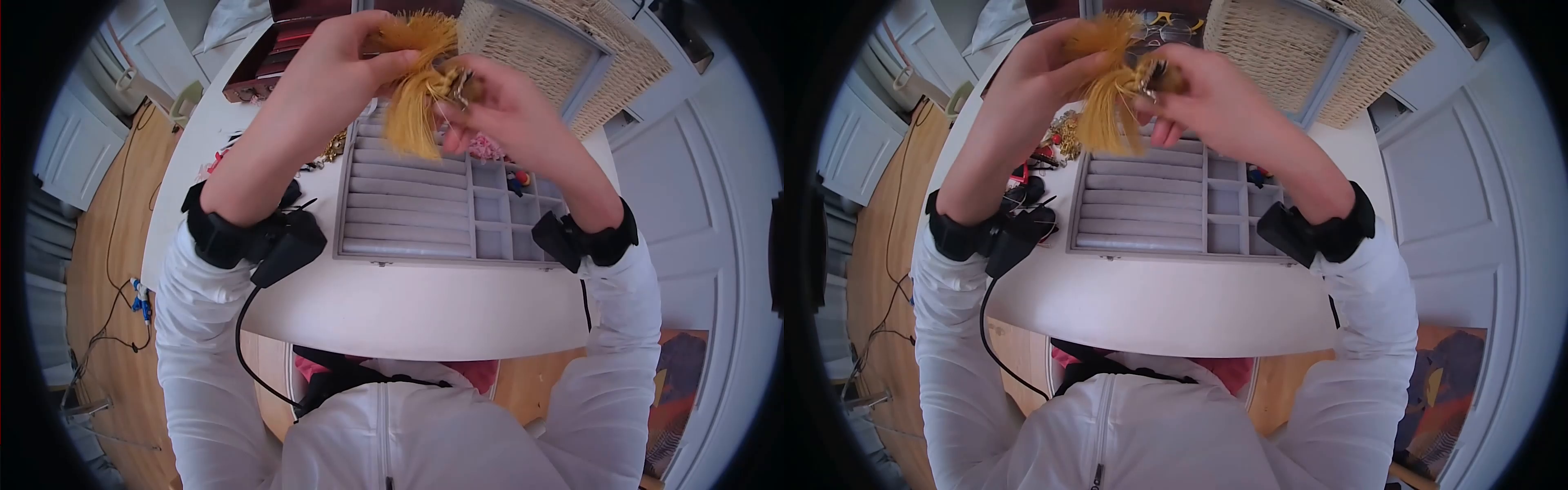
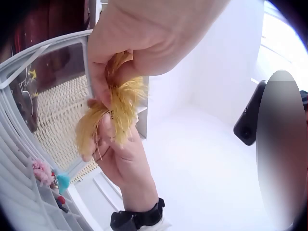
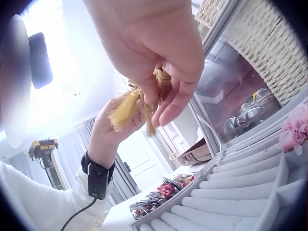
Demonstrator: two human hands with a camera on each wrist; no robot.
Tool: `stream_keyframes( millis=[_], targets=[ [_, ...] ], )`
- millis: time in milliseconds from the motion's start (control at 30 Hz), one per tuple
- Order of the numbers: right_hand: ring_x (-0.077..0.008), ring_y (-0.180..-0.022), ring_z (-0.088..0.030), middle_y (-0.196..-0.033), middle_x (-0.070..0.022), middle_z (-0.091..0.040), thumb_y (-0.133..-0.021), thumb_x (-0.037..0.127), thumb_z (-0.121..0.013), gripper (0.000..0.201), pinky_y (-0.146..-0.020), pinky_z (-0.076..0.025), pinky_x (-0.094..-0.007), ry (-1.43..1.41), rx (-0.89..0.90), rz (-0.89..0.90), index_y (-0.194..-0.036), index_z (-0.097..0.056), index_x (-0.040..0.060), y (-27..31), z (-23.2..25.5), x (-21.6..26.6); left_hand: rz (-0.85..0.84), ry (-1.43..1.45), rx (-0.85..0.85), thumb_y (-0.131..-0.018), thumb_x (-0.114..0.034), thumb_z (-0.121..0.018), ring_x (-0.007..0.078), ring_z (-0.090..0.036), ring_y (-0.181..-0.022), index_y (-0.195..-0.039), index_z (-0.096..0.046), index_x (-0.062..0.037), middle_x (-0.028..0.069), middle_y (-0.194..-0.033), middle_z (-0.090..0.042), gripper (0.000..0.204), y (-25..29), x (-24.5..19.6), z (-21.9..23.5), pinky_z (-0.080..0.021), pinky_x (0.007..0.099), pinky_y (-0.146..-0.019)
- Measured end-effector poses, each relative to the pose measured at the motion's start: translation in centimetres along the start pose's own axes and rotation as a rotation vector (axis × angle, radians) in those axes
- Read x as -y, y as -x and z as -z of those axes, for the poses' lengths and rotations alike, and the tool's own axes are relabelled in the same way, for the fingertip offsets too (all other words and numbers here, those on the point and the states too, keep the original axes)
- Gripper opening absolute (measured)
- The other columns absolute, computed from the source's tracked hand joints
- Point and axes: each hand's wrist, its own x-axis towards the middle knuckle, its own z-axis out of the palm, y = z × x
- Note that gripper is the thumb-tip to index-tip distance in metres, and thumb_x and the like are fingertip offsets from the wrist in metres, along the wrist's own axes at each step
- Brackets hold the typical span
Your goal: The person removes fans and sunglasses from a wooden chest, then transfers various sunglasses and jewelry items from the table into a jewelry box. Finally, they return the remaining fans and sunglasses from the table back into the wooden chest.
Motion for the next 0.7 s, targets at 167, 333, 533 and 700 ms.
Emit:
stream_keyframes(
  millis=[167, 333, 533, 700],
  targets=[
    [-0.0104, -0.068, -0.062, -0.084, -0.0085, -0.063, -0.092, 0.023, -0.055, 0.031, -0.064, -0.052, -0.023, -0.25, -0.096, 0.006, -0.111, -0.053, -0.0015, 2.9, 1.4, 0.1, 0.185, 0.077, 0.109, -0.084, -0.004, -0.053, 0.0105, -0.059, -0.084, -0.112, -0.054, 0.0039, 0.0077, -0.093, -0.06, 0.029, -0.3, 0.5, -3.1, -0.047, 0.0235, -0.072],
    [-0.0115, -0.073, -0.062, -0.091, -0.0108, -0.065, -0.087, 0.02, -0.064, 0.037, -0.066, -0.052, -0.0229, -0.323, -0.263, -0.042, -0.115, -0.052, -0.0002, 4.4, 1.6, -1.4, 0.407, 0.417, 0.134, -0.085, -0.004, -0.054, 0.0116, -0.059, -0.082, -0.104, -0.055, 0.0059, 0.0092, -0.093, -0.06, 0.022, -0.5, 1.2, -6.8, -0.047, 0.0238, -0.07],
    [-0.0126, -0.074, -0.063, -0.092, -0.0106, -0.066, -0.084, 0.011, -0.065, 0.038, -0.069, -0.052, -0.022, -0.099, -0.06, -0.189, -0.118, -0.053, 0.0004, 5.7, 3.8, -0.7, 0.478, 0.553, 0.253, -0.086, -0.009, -0.055, 0.0139, -0.06, -0.085, -0.105, -0.055, 0.0066, 0.0103, -0.095, -0.059, 0.024, -1.4, 1.7, -7.3, -0.049, 0.0259, -0.073],
    [-0.0106, -0.071, -0.062, -0.088, -0.008, -0.065, -0.083, 0.008, -0.064, 0.031, -0.069, -0.051, -0.0218, 0.081, -0.255, -0.246, -0.112, -0.057, -0.0013, 7.0, 7.6, -3.2, 0.339, 0.171, 0.239, -0.086, -0.019, -0.059, 0.0143, -0.058, -0.092, -0.108, -0.056, 0.0031, 0.0075, -0.096, -0.059, 0.031, -1.5, 2.7, -4.6, -0.048, 0.0271, -0.077]
  ],
)
